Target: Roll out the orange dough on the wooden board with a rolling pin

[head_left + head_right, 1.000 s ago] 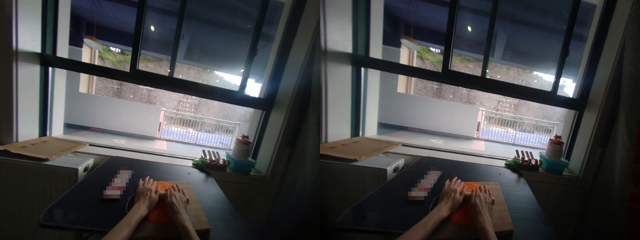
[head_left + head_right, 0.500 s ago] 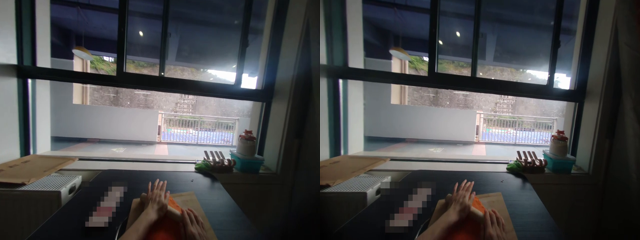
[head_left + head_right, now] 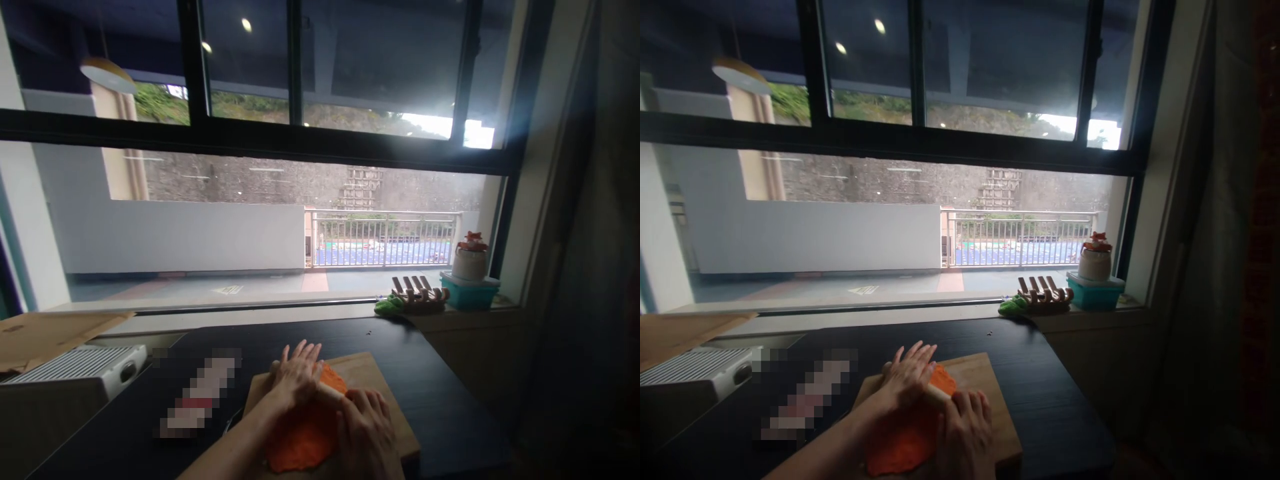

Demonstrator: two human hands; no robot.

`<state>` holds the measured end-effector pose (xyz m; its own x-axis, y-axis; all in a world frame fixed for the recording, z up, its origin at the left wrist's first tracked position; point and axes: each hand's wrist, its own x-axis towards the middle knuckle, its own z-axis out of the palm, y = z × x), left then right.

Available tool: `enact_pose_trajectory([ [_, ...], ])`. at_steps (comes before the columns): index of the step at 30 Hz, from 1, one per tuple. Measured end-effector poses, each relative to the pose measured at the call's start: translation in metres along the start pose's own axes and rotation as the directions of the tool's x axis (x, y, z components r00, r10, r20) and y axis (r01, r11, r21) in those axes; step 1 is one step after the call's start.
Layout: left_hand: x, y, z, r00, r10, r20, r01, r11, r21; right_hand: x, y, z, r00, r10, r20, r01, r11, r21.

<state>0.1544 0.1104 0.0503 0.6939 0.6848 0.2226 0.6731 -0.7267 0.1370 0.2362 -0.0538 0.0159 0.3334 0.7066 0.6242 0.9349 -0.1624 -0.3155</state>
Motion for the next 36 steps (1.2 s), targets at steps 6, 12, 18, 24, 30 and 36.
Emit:
enact_pose_trajectory([
  [6,-0.035,-0.008,-0.017,0.991,-0.033,0.128,0.019,0.994,0.108,0.026,-0.020,-0.012,0.982,0.142,0.123,-0.143,0.990,-0.001],
  [12,0.023,0.013,-0.003,0.991,-0.071,0.111,0.060,0.993,0.100,0.045,0.012,0.012,0.937,0.310,0.158,-0.300,0.950,-0.082],
  [18,0.084,0.037,0.011,0.975,-0.130,0.179,0.126,0.991,0.034,0.056,0.040,0.017,0.903,0.392,0.178,-0.369,0.917,-0.149],
  [24,0.082,0.032,0.014,0.978,-0.098,0.187,0.095,0.995,0.025,0.048,0.035,0.017,0.921,0.346,0.177,-0.321,0.934,-0.156],
  [30,0.041,0.014,0.003,0.980,-0.098,0.171,0.088,0.994,0.064,0.026,0.010,0.015,0.955,0.255,0.152,-0.243,0.965,-0.096],
  [36,0.003,-0.002,-0.009,0.992,0.041,0.117,-0.050,0.996,0.072,0.012,0.000,0.016,0.972,0.179,0.151,-0.179,0.984,-0.015],
])
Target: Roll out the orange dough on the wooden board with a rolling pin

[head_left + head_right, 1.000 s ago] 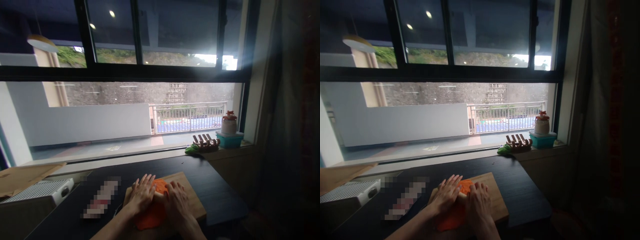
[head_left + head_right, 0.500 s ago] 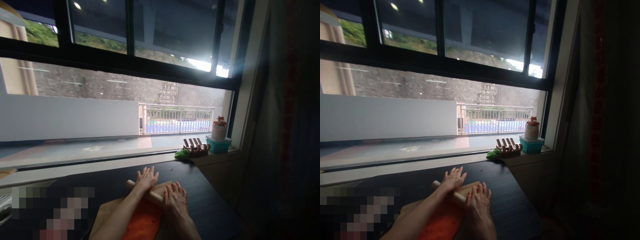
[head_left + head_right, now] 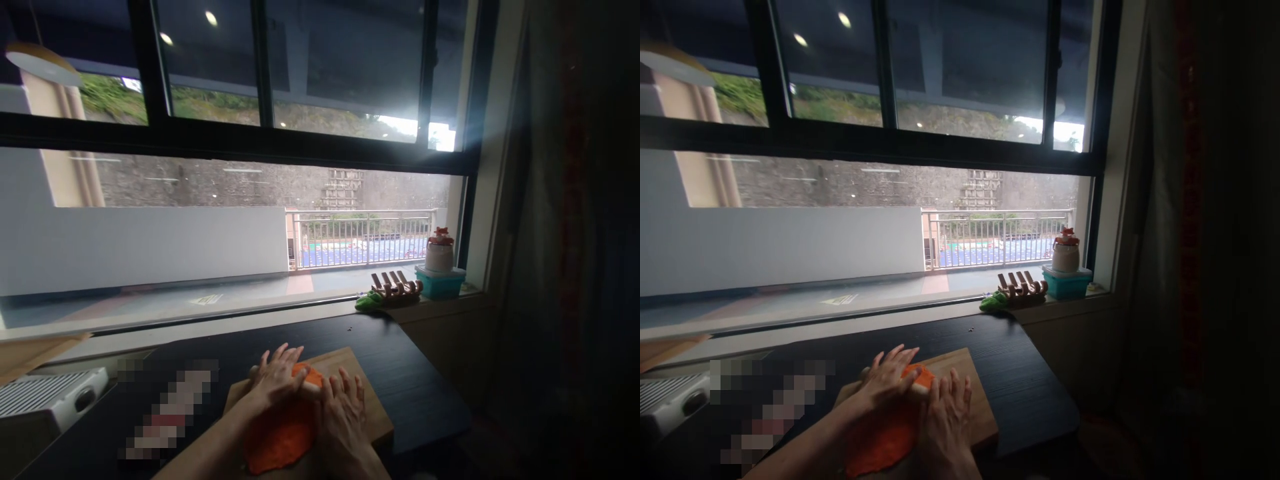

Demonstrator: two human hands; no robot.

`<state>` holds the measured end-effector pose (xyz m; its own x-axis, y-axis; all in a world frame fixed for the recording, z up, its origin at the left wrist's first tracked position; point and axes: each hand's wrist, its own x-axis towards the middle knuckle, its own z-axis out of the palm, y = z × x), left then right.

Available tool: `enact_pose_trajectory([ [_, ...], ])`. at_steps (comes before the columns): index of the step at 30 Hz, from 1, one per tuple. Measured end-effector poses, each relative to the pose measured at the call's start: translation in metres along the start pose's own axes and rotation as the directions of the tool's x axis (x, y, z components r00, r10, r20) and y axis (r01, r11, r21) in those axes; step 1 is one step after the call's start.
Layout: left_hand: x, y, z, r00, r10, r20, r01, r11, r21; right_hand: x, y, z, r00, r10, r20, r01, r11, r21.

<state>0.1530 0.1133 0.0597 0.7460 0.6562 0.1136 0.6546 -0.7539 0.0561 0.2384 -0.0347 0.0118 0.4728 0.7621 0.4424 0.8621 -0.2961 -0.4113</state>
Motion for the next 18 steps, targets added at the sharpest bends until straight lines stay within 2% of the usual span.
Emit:
enact_pose_trajectory([
  [4,0.008,0.003,0.001,0.997,0.039,-0.061,-0.039,0.999,0.008,0.013,0.003,-0.012,1.000,0.000,0.026,0.000,1.000,-0.026],
  [8,0.041,0.010,0.006,0.998,0.013,-0.066,-0.015,0.999,-0.028,0.039,0.012,-0.019,0.995,0.064,0.075,-0.058,0.995,-0.083],
  [14,0.091,0.017,0.013,0.995,-0.080,-0.058,0.073,0.992,-0.104,0.069,0.030,-0.015,0.985,0.156,0.076,-0.144,0.980,-0.136],
  [18,0.094,0.017,0.014,0.993,-0.093,-0.070,0.085,0.990,-0.111,0.068,0.031,-0.015,0.985,0.145,0.097,-0.130,0.981,-0.145],
])
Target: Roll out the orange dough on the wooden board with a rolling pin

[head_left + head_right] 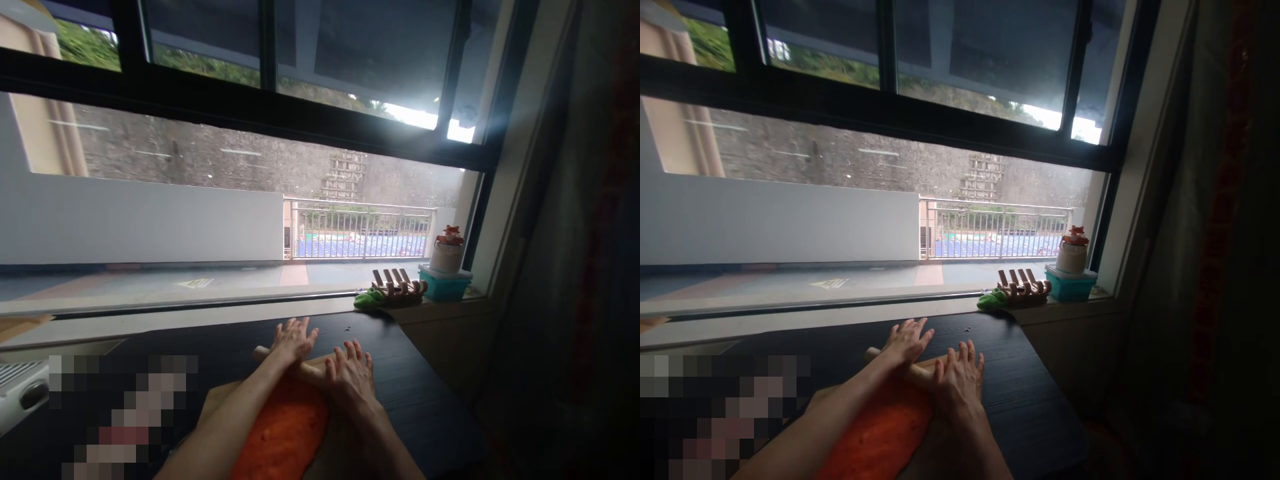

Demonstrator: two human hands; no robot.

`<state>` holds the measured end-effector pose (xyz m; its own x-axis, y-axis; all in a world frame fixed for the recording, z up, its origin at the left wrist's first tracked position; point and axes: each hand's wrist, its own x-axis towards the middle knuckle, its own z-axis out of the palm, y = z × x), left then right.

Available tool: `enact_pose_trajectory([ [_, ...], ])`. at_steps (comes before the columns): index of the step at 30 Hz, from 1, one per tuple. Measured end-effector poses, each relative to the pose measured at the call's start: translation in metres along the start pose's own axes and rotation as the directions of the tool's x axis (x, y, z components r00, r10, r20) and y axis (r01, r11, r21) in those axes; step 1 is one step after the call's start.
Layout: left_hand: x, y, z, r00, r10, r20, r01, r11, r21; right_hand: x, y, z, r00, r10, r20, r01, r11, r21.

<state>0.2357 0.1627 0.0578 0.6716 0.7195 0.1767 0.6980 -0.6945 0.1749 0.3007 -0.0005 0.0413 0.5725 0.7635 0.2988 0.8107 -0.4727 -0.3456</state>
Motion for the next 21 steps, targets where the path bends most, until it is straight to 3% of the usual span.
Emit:
enact_pose_trajectory([
  [8,-0.065,-0.018,-0.014,0.999,0.024,0.036,-0.026,0.998,0.055,-0.047,-0.021,0.000,0.993,-0.116,-0.012,0.117,0.993,0.011],
  [12,-0.091,-0.028,-0.021,0.993,0.108,0.051,-0.111,0.991,0.068,-0.061,-0.024,0.002,0.987,-0.158,-0.010,0.159,0.987,0.032],
  [16,-0.085,-0.026,-0.019,0.993,0.114,0.025,-0.116,0.990,0.083,-0.047,-0.023,-0.001,0.992,-0.129,-0.009,0.129,0.992,0.010],
  [21,-0.043,-0.016,-0.012,0.999,0.044,0.022,-0.046,0.996,0.077,-0.006,-0.016,-0.001,0.999,-0.036,0.037,0.037,0.999,-0.016],
])
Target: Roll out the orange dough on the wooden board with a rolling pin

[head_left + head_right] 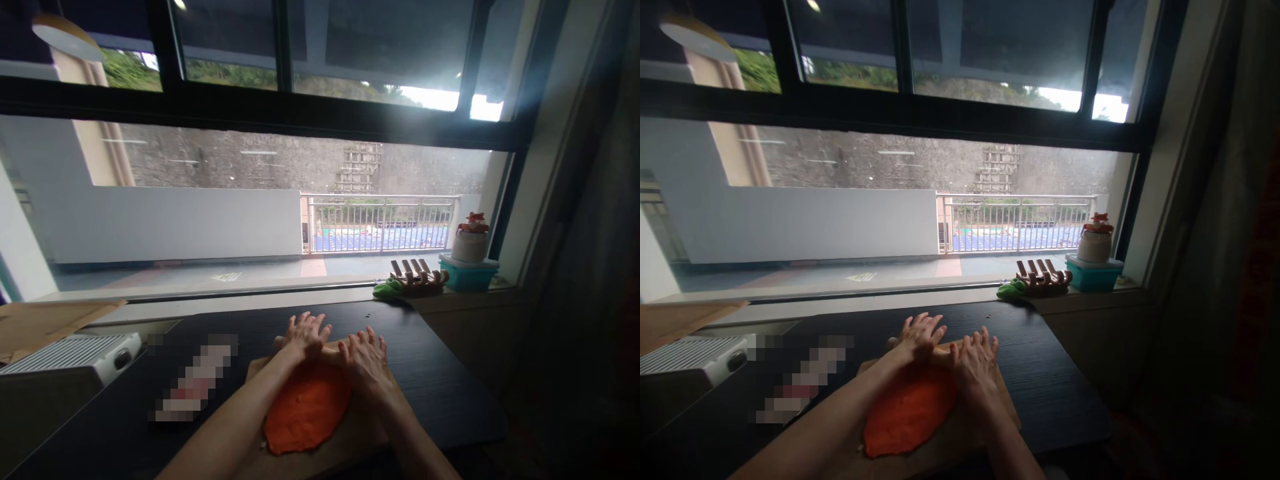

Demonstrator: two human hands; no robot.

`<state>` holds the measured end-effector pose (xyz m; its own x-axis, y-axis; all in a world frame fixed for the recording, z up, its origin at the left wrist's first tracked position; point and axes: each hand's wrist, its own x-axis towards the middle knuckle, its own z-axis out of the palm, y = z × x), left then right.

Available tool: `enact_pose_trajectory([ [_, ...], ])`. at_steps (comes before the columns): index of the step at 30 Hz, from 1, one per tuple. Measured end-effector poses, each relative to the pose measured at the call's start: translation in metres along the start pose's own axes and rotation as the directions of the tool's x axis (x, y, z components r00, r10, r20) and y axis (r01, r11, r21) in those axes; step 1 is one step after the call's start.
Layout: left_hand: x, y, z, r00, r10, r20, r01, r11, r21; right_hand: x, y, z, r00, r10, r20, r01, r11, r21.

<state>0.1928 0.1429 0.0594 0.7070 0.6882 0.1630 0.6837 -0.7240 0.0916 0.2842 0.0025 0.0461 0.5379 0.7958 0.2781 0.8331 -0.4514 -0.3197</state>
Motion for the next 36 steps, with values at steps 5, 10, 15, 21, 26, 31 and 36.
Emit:
enact_pose_trajectory([
  [5,0.041,0.004,0.005,0.999,-0.034,0.028,0.035,0.999,-0.020,0.032,0.012,0.004,0.992,0.077,0.098,-0.078,0.997,0.006],
  [10,0.042,0.001,0.008,0.994,-0.069,0.088,0.071,0.997,-0.015,0.026,0.011,0.004,0.993,0.061,0.104,-0.060,0.998,-0.014],
  [15,0.002,-0.005,0.001,0.993,-0.060,0.103,0.059,0.998,0.012,-0.012,-0.005,0.000,1.000,-0.031,-0.002,0.031,0.999,-0.023],
  [21,-0.049,-0.016,-0.009,0.999,0.014,0.048,-0.017,0.999,0.048,-0.049,-0.016,0.009,0.996,-0.087,-0.013,0.087,0.996,0.025],
  [26,-0.043,-0.015,-0.005,0.999,-0.019,0.032,0.017,0.998,0.054,-0.041,-0.017,0.004,0.996,-0.084,-0.019,0.084,0.996,0.006],
  [31,-0.002,-0.009,0.002,0.996,-0.084,0.025,0.083,0.996,0.034,-0.004,-0.010,0.000,0.998,-0.045,-0.040,0.044,0.999,-0.023],
  [36,0.037,-0.003,0.005,0.992,-0.129,0.015,0.129,0.992,-0.001,0.032,0.001,0.006,0.998,0.020,0.052,-0.019,1.000,-0.023],
])
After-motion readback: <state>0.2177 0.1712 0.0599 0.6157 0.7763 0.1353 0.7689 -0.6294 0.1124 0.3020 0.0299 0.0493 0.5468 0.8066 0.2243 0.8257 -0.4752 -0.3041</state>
